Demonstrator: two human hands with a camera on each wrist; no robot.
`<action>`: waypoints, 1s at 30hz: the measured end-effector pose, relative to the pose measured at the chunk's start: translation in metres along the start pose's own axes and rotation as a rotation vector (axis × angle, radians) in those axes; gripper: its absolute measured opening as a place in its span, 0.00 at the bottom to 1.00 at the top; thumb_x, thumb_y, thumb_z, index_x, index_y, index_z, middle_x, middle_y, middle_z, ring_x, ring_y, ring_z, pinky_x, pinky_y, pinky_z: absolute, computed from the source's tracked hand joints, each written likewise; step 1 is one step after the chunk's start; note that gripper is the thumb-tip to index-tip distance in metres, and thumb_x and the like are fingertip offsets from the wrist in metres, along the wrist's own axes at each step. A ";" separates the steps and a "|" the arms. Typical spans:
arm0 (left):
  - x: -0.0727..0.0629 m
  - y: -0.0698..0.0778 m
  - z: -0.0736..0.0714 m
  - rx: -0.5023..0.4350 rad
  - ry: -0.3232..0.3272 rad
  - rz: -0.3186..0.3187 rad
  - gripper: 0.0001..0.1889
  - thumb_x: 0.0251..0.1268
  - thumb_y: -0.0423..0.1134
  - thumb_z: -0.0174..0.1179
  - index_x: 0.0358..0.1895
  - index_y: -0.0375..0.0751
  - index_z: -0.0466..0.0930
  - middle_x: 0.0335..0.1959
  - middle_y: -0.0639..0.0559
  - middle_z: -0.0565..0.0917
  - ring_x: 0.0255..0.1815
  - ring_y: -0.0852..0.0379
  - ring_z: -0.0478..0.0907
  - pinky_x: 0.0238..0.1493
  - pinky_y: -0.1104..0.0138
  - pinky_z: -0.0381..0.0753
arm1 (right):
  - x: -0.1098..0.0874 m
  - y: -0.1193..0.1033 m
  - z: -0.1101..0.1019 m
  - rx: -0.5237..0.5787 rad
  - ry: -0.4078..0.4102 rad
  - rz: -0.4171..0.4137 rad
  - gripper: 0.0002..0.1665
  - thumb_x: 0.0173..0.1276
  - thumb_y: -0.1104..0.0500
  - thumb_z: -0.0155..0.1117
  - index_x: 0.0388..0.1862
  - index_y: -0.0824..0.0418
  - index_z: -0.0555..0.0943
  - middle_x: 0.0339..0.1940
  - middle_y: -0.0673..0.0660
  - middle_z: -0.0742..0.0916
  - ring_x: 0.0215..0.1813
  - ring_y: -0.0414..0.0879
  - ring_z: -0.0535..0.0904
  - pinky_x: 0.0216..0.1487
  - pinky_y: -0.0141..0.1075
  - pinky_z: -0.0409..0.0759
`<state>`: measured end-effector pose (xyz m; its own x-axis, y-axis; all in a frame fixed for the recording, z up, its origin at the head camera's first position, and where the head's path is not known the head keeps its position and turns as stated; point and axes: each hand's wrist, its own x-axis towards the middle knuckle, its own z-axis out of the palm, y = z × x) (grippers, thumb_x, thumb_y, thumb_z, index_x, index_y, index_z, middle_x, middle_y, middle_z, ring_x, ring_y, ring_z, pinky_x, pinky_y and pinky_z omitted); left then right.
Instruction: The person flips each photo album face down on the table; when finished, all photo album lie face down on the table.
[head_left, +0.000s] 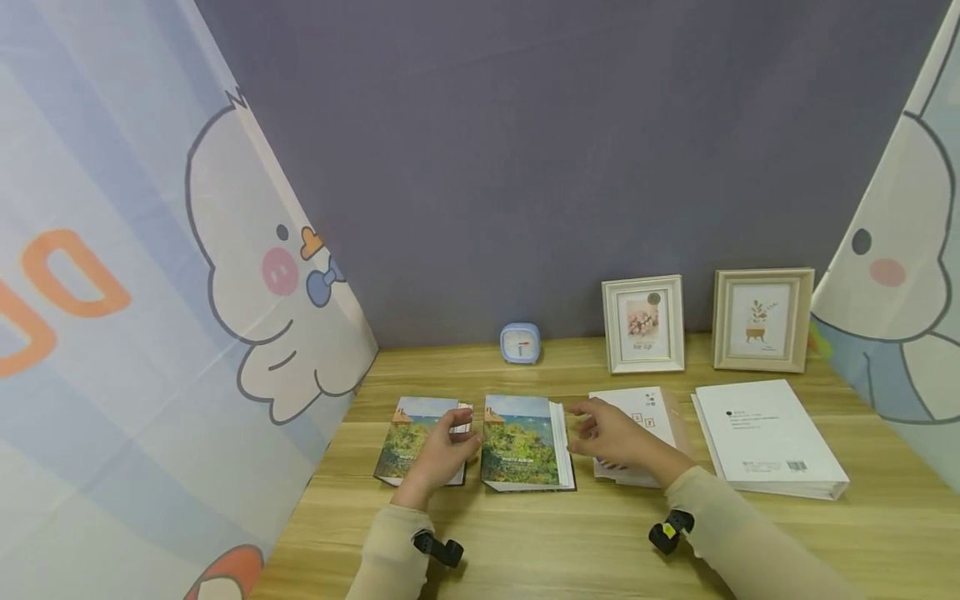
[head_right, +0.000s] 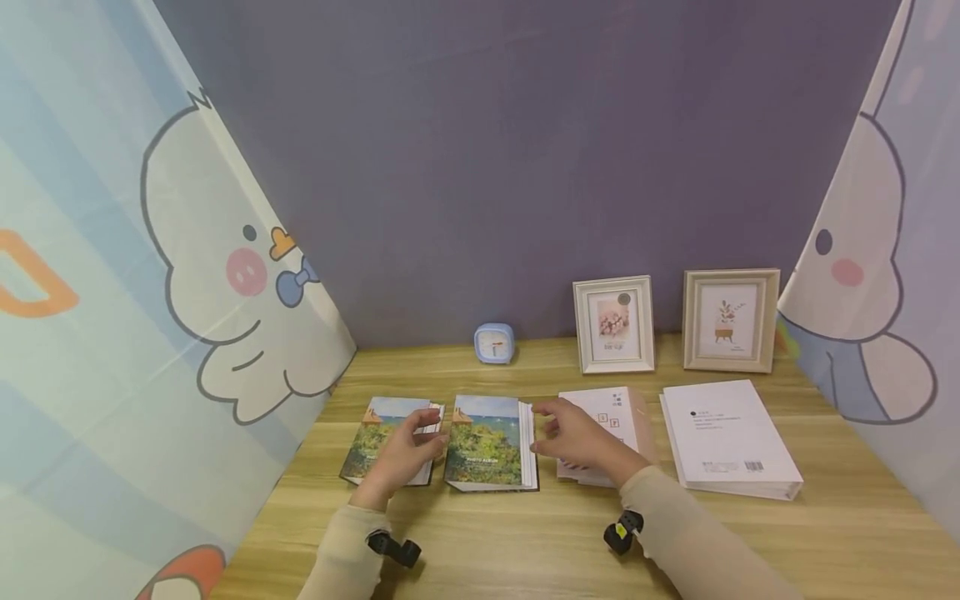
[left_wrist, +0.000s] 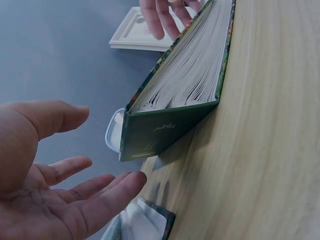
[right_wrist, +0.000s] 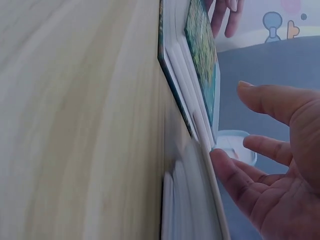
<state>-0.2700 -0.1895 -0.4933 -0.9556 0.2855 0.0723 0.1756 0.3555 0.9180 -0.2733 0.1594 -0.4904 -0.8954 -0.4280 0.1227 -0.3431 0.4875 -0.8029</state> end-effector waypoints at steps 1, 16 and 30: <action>0.000 -0.001 0.001 -0.004 -0.007 -0.010 0.30 0.79 0.39 0.62 0.78 0.37 0.64 0.74 0.32 0.67 0.69 0.35 0.74 0.56 0.54 0.85 | 0.001 -0.001 0.002 0.007 -0.009 0.003 0.43 0.68 0.59 0.78 0.76 0.69 0.70 0.65 0.71 0.80 0.60 0.64 0.81 0.50 0.46 0.87; -0.001 -0.006 0.012 -0.056 -0.049 -0.088 0.37 0.77 0.43 0.65 0.81 0.35 0.60 0.72 0.36 0.71 0.66 0.38 0.75 0.51 0.57 0.87 | 0.007 -0.001 0.022 -0.103 -0.034 0.002 0.43 0.63 0.56 0.82 0.73 0.69 0.74 0.58 0.62 0.82 0.45 0.47 0.83 0.40 0.39 0.83; 0.000 -0.008 0.021 -0.005 -0.077 -0.102 0.36 0.76 0.43 0.66 0.77 0.28 0.63 0.66 0.36 0.75 0.52 0.49 0.80 0.37 0.59 0.83 | 0.009 -0.002 0.029 -0.213 -0.051 -0.020 0.35 0.62 0.53 0.82 0.66 0.65 0.82 0.51 0.55 0.83 0.46 0.46 0.79 0.44 0.45 0.80</action>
<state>-0.2662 -0.1737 -0.5091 -0.9474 0.3160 -0.0513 0.0775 0.3819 0.9209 -0.2724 0.1332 -0.5048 -0.8741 -0.4746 0.1032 -0.4175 0.6258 -0.6589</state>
